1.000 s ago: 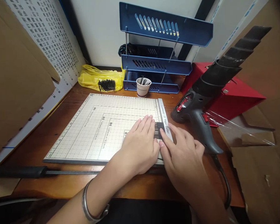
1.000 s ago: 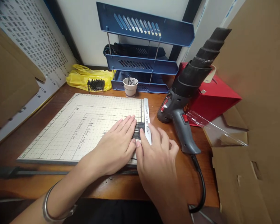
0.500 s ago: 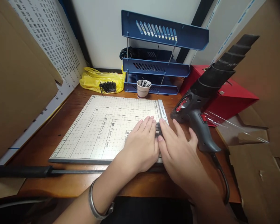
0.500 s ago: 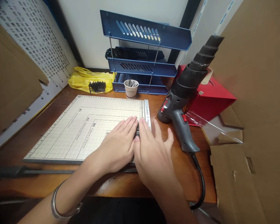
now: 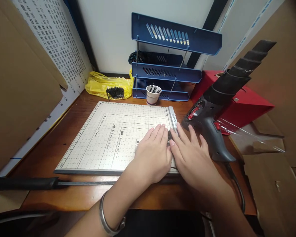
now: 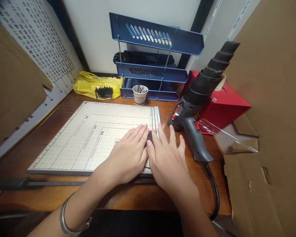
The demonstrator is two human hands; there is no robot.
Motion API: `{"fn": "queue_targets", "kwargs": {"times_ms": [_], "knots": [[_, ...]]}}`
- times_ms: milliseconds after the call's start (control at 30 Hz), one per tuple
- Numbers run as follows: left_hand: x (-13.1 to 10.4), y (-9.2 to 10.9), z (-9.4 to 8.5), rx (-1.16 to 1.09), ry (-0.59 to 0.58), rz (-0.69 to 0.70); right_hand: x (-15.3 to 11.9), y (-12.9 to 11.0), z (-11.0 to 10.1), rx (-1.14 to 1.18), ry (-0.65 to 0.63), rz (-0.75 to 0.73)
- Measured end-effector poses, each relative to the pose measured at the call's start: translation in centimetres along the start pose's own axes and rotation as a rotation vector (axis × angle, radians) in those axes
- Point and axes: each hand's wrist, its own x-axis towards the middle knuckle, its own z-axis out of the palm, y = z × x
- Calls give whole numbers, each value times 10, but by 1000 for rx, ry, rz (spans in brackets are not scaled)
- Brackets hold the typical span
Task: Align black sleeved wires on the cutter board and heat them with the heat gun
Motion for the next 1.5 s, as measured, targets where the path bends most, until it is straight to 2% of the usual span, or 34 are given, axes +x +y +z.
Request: {"fn": "queue_targets", "kwargs": {"times_ms": [200, 333, 400, 567, 733, 900, 1000, 1067, 1133, 1200, 1267, 1400, 1500], "knots": [[1, -2, 0, -7, -2, 28, 2, -1, -5, 37, -55, 20], [1, -3, 0, -14, -14, 29, 18, 3, -18, 245, 18, 233], [2, -2, -1, -16, -19, 21, 30, 5, -24, 283, 10, 324], [3, -1, -3, -22, -43, 5, 56, 3, -29, 206, -186, 274], [3, 0, -6, -54, -80, -14, 64, -3, -24, 148, -253, 248], [5, 0, -6, -95, -84, -27, 66, -5, -27, 114, -265, 226], [5, -2, -6, -126, -70, -24, 56, -2, -35, 132, -152, 280], [3, -3, -9, -167, -53, -10, 39, 5, -41, 204, 32, 326], [-2, -6, -14, -232, -3, -8, 16, 15, -42, 340, 171, 258], [-11, -7, -20, -297, 94, -33, -10, 25, -38, 453, 105, 74], [-23, -8, -24, -326, 215, -61, -32, 34, -31, 461, 21, -75], [-46, -4, -19, -293, 368, -39, -48, 39, -17, 420, -19, -99], [-53, -1, -11, -293, 359, -5, -43, 36, -16, 413, -100, -98]]}}
